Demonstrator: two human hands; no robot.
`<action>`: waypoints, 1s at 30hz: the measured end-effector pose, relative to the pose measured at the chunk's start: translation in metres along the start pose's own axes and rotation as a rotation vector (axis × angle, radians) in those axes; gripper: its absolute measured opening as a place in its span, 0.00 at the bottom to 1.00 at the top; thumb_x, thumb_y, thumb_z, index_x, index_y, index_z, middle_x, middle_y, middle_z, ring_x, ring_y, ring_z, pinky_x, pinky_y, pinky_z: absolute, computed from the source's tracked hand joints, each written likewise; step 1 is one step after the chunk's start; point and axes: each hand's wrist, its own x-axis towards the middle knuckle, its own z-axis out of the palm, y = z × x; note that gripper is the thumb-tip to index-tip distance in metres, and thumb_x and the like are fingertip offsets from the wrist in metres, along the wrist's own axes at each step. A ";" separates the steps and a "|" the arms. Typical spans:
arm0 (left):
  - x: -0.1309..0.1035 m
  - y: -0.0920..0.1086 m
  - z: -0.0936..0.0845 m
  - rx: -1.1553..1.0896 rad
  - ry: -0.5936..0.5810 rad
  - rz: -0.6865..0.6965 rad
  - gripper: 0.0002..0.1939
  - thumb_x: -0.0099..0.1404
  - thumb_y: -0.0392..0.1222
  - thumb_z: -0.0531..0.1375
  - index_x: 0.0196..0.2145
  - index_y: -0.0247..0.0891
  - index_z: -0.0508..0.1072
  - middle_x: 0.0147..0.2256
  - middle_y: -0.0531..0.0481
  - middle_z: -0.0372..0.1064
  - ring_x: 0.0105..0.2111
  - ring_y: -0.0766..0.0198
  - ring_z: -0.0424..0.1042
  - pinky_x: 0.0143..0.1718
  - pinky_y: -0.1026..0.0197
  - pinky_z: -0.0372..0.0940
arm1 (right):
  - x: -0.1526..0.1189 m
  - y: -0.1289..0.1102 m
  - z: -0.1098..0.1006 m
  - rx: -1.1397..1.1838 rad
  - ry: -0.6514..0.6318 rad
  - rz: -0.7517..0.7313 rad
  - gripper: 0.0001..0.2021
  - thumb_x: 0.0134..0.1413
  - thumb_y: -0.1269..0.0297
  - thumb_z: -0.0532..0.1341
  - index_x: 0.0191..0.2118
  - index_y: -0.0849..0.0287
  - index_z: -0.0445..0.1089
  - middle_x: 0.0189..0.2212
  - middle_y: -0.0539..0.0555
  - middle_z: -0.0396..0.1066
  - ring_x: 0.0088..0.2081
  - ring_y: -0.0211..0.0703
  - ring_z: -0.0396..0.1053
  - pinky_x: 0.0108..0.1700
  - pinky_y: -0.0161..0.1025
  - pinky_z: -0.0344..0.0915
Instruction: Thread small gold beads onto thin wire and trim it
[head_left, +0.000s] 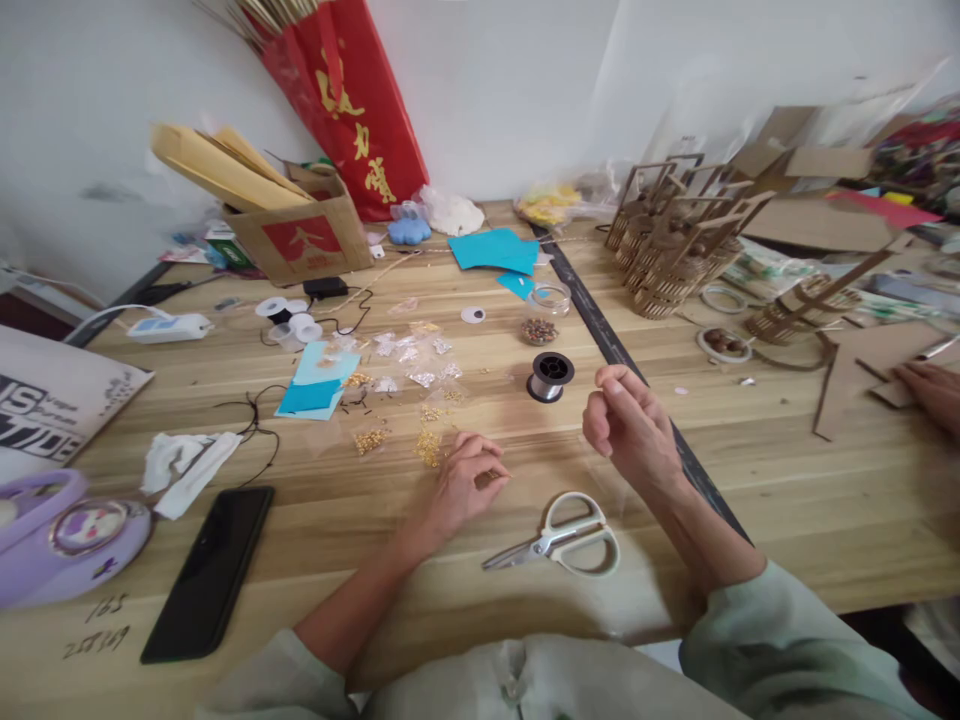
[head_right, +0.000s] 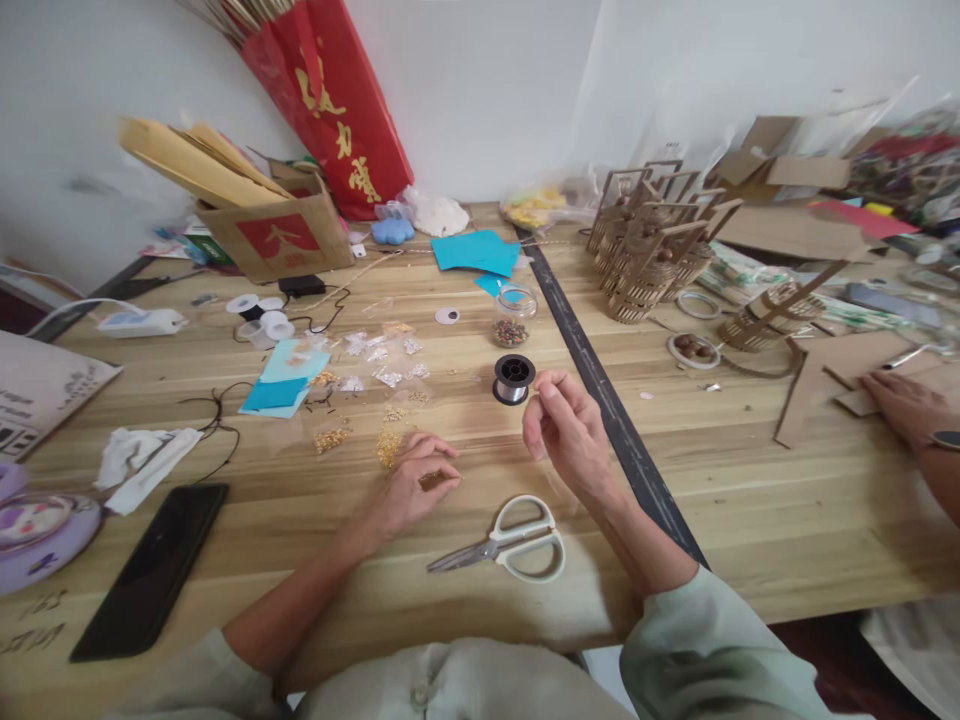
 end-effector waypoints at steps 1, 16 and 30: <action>0.000 -0.002 -0.002 0.014 -0.034 0.014 0.04 0.57 0.32 0.61 0.26 0.37 0.74 0.37 0.46 0.70 0.44 0.58 0.65 0.47 0.54 0.60 | 0.000 -0.003 0.000 -0.012 0.004 -0.008 0.12 0.57 0.51 0.57 0.37 0.53 0.58 0.13 0.41 0.57 0.11 0.31 0.50 0.14 0.31 0.45; -0.002 -0.011 -0.009 0.175 -0.157 0.013 0.07 0.59 0.41 0.62 0.36 0.38 0.74 0.35 0.48 0.67 0.42 0.58 0.63 0.47 0.54 0.59 | 0.000 -0.006 -0.003 -0.125 -0.039 -0.010 0.12 0.56 0.51 0.58 0.36 0.54 0.60 0.11 0.40 0.50 0.12 0.30 0.45 0.15 0.31 0.43; 0.001 -0.004 -0.027 0.305 -0.299 0.017 0.09 0.64 0.34 0.52 0.27 0.37 0.69 0.29 0.50 0.67 0.34 0.61 0.64 0.40 0.59 0.59 | 0.006 0.002 -0.022 -0.148 -0.088 0.035 0.12 0.54 0.53 0.61 0.34 0.56 0.64 0.11 0.40 0.48 0.12 0.29 0.43 0.16 0.31 0.39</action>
